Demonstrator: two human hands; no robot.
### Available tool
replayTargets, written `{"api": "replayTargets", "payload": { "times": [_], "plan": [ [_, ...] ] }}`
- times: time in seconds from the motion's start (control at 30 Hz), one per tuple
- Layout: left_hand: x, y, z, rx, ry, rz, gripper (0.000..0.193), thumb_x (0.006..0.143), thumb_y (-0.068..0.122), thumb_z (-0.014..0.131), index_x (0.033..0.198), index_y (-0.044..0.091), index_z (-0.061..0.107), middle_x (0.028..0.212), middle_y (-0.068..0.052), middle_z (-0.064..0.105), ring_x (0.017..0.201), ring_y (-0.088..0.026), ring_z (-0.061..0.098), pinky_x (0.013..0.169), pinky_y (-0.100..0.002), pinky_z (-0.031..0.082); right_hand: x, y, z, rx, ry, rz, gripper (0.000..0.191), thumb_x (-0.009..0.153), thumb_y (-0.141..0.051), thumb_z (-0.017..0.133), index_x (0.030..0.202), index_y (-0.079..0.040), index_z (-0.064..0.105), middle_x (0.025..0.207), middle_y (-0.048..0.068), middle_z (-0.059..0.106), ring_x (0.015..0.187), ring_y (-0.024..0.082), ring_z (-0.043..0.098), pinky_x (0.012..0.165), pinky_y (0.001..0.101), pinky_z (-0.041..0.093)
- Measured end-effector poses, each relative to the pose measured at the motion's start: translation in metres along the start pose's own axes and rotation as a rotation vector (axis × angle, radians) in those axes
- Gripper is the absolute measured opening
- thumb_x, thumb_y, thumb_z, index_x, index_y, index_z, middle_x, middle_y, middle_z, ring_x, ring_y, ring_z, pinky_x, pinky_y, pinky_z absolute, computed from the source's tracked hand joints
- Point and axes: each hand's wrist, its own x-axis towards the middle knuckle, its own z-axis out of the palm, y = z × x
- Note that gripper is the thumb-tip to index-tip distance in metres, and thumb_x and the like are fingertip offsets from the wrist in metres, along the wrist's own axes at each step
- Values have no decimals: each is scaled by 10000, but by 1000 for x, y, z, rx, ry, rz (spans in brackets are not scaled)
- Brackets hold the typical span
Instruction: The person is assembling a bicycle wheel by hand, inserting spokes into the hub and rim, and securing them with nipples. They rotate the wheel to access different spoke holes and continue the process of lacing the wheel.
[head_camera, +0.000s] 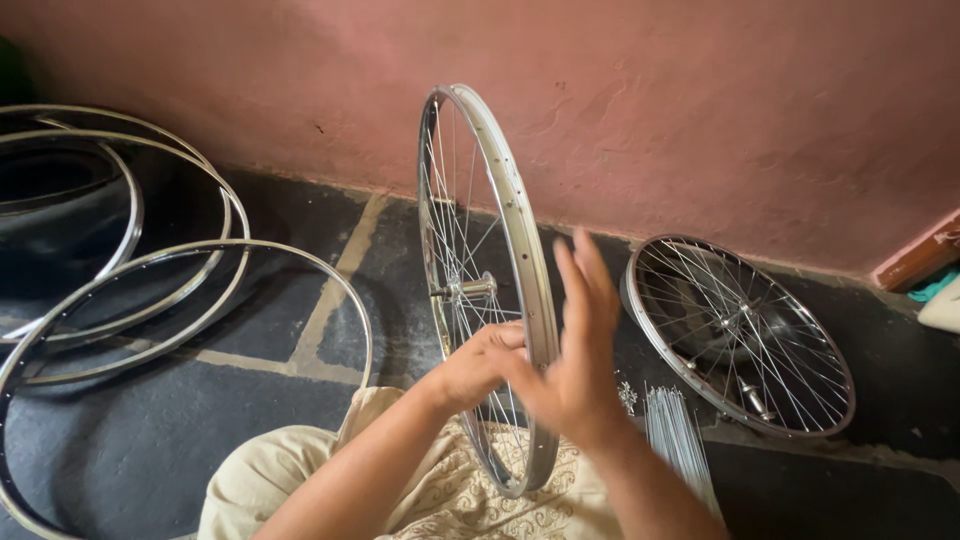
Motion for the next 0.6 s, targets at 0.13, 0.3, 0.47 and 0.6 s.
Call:
{"api": "replayTargets", "payload": {
  "times": [0.13,0.3,0.47,0.6],
  "plan": [
    [-3,-5,-4,55,-55,85,320,1017,276,707,1222,31,718,1197,4,691,1146,-123,621,1037,-305,506,-74,-29,-12,150,51,223,856,882,-188,761,1551,-13,258,1625,254,238,1511,366,336,1230,468,357],
    [-3,-5,-12,-62,-106,88,263,965,184,773,1170,26,726,1105,-40,725,1034,-138,664,972,-328,534,-123,-34,9,343,79,322,875,899,-88,769,1573,-27,213,1630,233,221,1468,322,435,1220,443,441],
    [-4,4,-7,-23,-97,106,212,952,147,772,1116,20,729,1090,-25,692,1028,-142,656,947,-324,526,-130,-28,21,389,80,346,846,927,-24,723,1571,-11,175,1648,247,198,1487,344,420,1173,431,469],
    [-5,4,0,104,-66,154,192,1031,172,712,1123,7,743,1128,-20,669,1076,-127,632,993,-309,501,-129,-30,28,320,84,320,867,908,15,704,1577,-6,152,1621,247,257,1519,354,363,1238,456,347]
  ]
}}
